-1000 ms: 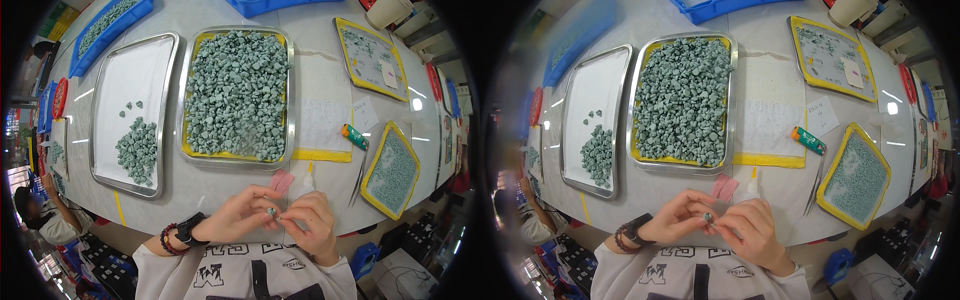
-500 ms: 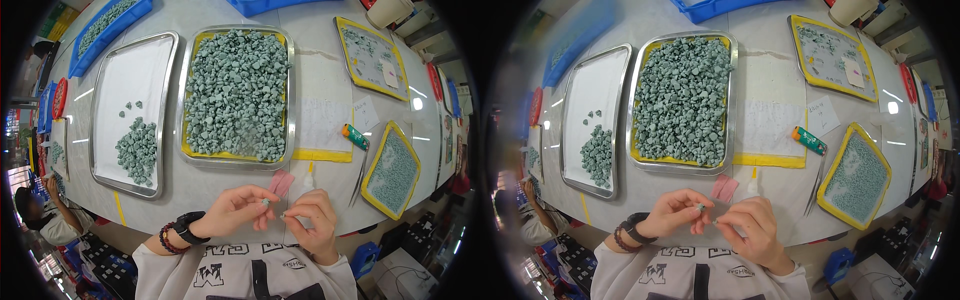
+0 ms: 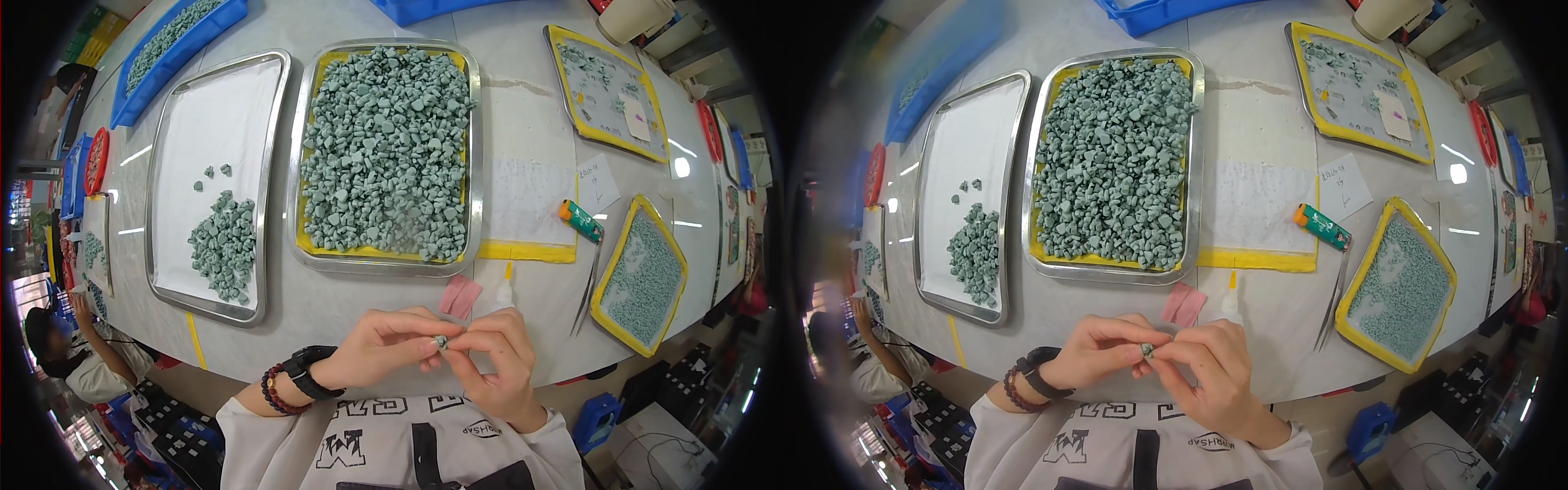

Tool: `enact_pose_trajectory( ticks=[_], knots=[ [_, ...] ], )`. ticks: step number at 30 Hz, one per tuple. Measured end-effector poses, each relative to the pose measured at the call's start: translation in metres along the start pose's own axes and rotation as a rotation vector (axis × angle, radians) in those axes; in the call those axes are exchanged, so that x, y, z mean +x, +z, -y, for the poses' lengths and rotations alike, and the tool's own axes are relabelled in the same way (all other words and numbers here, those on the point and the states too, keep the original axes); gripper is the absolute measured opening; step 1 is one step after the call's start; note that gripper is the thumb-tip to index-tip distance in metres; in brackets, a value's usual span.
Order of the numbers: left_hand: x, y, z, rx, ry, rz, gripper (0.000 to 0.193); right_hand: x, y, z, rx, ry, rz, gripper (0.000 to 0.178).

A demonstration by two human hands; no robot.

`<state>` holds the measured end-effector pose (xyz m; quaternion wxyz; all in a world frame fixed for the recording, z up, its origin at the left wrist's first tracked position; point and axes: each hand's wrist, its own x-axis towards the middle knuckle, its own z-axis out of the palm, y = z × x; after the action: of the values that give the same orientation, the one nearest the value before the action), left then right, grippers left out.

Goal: Assembling small plastic components by applying glue and joining parts together on a factory workbench.

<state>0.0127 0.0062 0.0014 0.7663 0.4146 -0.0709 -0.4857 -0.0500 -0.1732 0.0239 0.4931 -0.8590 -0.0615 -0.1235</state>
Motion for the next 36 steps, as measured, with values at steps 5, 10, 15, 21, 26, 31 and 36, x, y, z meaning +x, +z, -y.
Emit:
enact_pose_trajectory(
  ticks=[5,10,15,21,26,31,36],
  knots=[
    [0.000,-0.001,0.000,-0.031,0.045,0.025,0.028,-0.003,0.002,-0.001,0.052,0.026,-0.006,0.021],
    [-0.001,0.000,-0.001,-0.030,0.051,0.039,0.028,-0.008,0.003,-0.001,0.111,0.053,-0.013,0.020],
    [-0.003,0.005,-0.008,0.217,0.137,0.051,0.029,-0.013,0.005,-0.003,0.132,0.033,-0.039,0.019],
    [-0.004,0.009,-0.013,0.482,0.248,0.069,0.032,-0.018,0.009,-0.005,0.193,0.069,-0.099,0.021],
    [-0.005,0.008,-0.014,0.578,0.295,0.088,0.032,-0.019,0.010,-0.003,0.239,0.069,-0.119,0.020],
    [-0.006,0.008,-0.013,0.593,0.337,0.093,0.033,-0.019,0.011,-0.003,0.234,0.049,-0.131,0.020],
    [-0.006,0.008,-0.012,0.628,0.386,0.117,0.032,-0.020,0.008,-0.002,0.241,0.056,-0.118,0.019]
  ],
)
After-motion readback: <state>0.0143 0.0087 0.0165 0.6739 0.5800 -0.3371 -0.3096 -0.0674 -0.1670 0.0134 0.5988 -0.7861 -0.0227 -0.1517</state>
